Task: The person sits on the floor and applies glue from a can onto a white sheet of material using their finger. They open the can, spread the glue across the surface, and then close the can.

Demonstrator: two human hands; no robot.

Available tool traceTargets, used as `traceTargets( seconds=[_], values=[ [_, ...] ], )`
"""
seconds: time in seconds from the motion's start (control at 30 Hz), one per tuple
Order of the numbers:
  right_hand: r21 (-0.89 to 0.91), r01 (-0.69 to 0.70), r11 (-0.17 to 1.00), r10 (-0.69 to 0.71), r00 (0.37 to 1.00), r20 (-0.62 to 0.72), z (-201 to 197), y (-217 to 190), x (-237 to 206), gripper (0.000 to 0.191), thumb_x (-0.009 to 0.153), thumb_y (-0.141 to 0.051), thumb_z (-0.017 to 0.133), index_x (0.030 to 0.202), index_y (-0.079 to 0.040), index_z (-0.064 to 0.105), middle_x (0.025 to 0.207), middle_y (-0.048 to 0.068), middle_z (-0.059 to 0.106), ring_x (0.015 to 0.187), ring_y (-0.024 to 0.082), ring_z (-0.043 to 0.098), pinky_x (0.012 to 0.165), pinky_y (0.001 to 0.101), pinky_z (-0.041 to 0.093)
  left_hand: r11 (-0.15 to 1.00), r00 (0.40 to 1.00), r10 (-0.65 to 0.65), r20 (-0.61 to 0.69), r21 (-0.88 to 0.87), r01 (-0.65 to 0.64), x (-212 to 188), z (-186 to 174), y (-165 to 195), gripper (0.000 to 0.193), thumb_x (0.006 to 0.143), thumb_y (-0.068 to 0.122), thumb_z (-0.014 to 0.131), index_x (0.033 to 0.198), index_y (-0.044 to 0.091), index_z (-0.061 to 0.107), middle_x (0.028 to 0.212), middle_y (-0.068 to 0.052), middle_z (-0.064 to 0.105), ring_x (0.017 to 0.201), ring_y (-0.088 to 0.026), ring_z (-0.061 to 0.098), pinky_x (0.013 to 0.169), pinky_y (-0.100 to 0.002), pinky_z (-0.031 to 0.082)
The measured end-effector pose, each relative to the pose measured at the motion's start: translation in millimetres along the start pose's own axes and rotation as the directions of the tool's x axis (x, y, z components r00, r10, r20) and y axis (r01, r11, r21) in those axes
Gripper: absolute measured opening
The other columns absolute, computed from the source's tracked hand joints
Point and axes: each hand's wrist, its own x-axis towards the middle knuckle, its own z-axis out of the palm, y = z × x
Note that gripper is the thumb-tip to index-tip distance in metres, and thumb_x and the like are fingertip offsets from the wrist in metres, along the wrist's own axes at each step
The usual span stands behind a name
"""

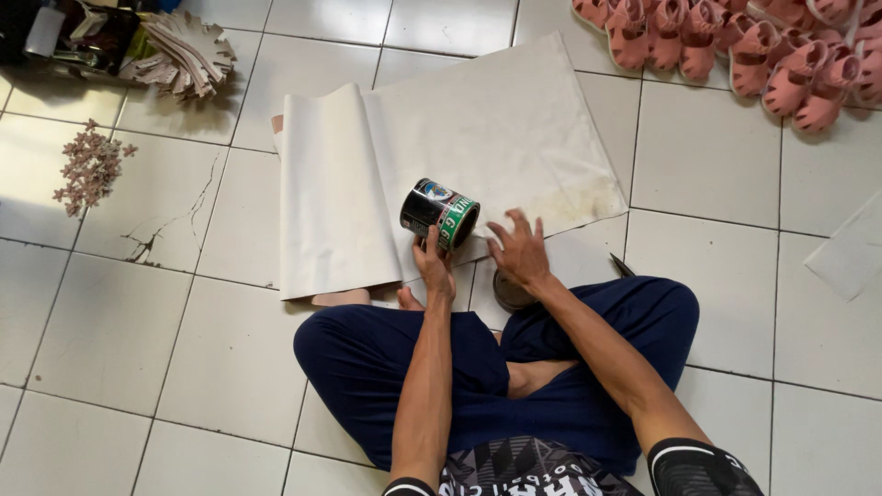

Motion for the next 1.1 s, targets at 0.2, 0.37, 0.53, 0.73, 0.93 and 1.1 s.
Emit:
traceTargets(
  seconds=[0.2, 0.37, 0.53, 0.73, 0.93, 1.1],
  values=[
    [0.053, 0.107, 0.993, -0.110, 0.992, 0.064, 0, -13, -1, 0.052, 0.090, -0.029, 0.067, 0.141, -0.017, 0.064, 0.105, 0.014, 0.058, 0.100, 0.028, 0.056, 0.093, 0.0516, 0.043, 1.000, 1.000, 0.019, 0.015, -0.022, -0.019, 0, 1, 1, 0.069, 0.095, 0.036, 0.068, 0.146, 0.002, 0.037, 0.130, -0.012, 0.060, 0.111, -0.022, 0.066, 0.085, -0.031, 0.056],
    [0.236, -0.092, 0.967, 0.087, 0.996, 0.031, -3, -7, -2, 0.054, 0.090, -0.027, 0.063, 0.143, -0.013, 0.063, 0.102, 0.015, 0.059, 0.095, 0.029, 0.057, 0.088, 0.0473, 0.047, 0.993, 0.997, 0.044, 0.069, -0.115, -0.036, -2, 0, 6, 0.066, 0.099, 0.033, 0.068, 0.146, -0.002, 0.039, 0.129, -0.016, 0.060, 0.111, -0.025, 0.066, 0.088, -0.033, 0.059],
    [0.299, -0.050, 0.953, 0.033, 0.998, 0.060, 5, -13, 4, 0.051, 0.088, -0.024, 0.064, 0.136, -0.008, 0.066, 0.100, 0.015, 0.059, 0.089, 0.030, 0.058, 0.081, 0.0481, 0.047, 0.997, 0.998, 0.022, 0.060, -0.073, -0.018, -2, 2, 1, 0.067, 0.097, 0.033, 0.069, 0.147, 0.003, 0.036, 0.131, -0.013, 0.058, 0.111, -0.022, 0.064, 0.084, -0.031, 0.056],
    [0.366, -0.212, 0.906, 0.196, 0.977, 0.080, 0, 2, -8, 0.035, 0.089, -0.022, 0.061, 0.122, -0.015, 0.072, 0.100, 0.013, 0.056, 0.092, 0.028, 0.057, 0.084, 0.0453, 0.047, 0.990, 0.988, 0.132, -0.077, 0.067, -0.127, 0, 1, 3, 0.071, 0.095, 0.035, 0.071, 0.147, 0.001, 0.037, 0.137, -0.012, 0.055, 0.118, -0.021, 0.060, 0.089, -0.031, 0.056],
    [-0.007, 0.012, 1.000, -0.010, 0.985, 0.170, -6, -1, -14, 0.048, 0.091, -0.032, 0.060, 0.138, -0.022, 0.060, 0.099, 0.014, 0.057, 0.094, 0.030, 0.054, 0.082, 0.0480, 0.042, 0.981, 0.965, 0.183, -0.190, 0.100, -0.166, 2, 3, 9, 0.073, 0.092, 0.034, 0.074, 0.145, -0.002, 0.038, 0.139, -0.015, 0.054, 0.122, -0.024, 0.058, 0.098, -0.036, 0.056],
    [-0.128, -0.032, 0.991, 0.050, 0.988, 0.143, -6, -4, -3, 0.049, 0.099, -0.036, 0.056, 0.146, -0.021, 0.056, 0.099, 0.017, 0.057, 0.088, 0.030, 0.053, 0.075, 0.0455, 0.042, 0.983, 0.966, 0.175, -0.188, 0.096, -0.160, 0, 4, 8, 0.072, 0.090, 0.034, 0.073, 0.144, 0.001, 0.038, 0.138, -0.012, 0.053, 0.122, -0.022, 0.057, 0.097, -0.035, 0.055]
  ],
)
